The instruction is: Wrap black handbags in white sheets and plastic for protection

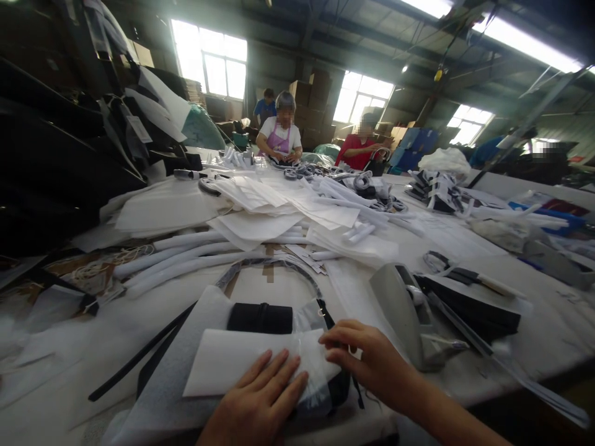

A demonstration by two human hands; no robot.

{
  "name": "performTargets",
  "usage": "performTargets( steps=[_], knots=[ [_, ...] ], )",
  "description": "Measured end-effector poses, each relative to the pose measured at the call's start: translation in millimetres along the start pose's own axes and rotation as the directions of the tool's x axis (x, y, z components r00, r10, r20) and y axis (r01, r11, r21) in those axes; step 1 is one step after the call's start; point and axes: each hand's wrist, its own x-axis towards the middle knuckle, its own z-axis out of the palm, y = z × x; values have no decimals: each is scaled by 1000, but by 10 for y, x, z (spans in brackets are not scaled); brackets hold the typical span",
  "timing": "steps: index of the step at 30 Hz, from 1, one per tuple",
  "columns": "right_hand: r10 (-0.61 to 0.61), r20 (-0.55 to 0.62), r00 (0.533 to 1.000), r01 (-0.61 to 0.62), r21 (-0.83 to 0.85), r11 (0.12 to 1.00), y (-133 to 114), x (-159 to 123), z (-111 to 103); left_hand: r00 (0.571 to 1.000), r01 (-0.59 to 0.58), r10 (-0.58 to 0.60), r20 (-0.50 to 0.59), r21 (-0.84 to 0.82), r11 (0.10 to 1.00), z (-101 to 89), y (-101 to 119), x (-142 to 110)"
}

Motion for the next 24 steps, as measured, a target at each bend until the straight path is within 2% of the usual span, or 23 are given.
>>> performTargets(
  steps=[4,7,9,13,17,24],
  knots=[
    [109,26,994,-109,16,994,-50,-270,17,993,92,-87,75,-74,993,-116,52,60],
    [210,67,975,-217,125,968,-70,-272,29,990,127,-118,82,-110,986,-172,87,79],
    [235,115,965,-252,164,954,-74,-241,19,988,146,-136,76,-139,980,-184,104,81],
    [189,176,966,-223,198,954,-75,-222,-1,978,209,-200,65,-192,959,-186,123,81],
    [147,224,963,-197,218,956,-105,-240,-9,973,230,-217,81,-239,943,-194,130,80],
    [88,241,967,-135,189,973,-65,-202,7,965,256,-231,126,-254,933,-182,135,51]
  ],
)
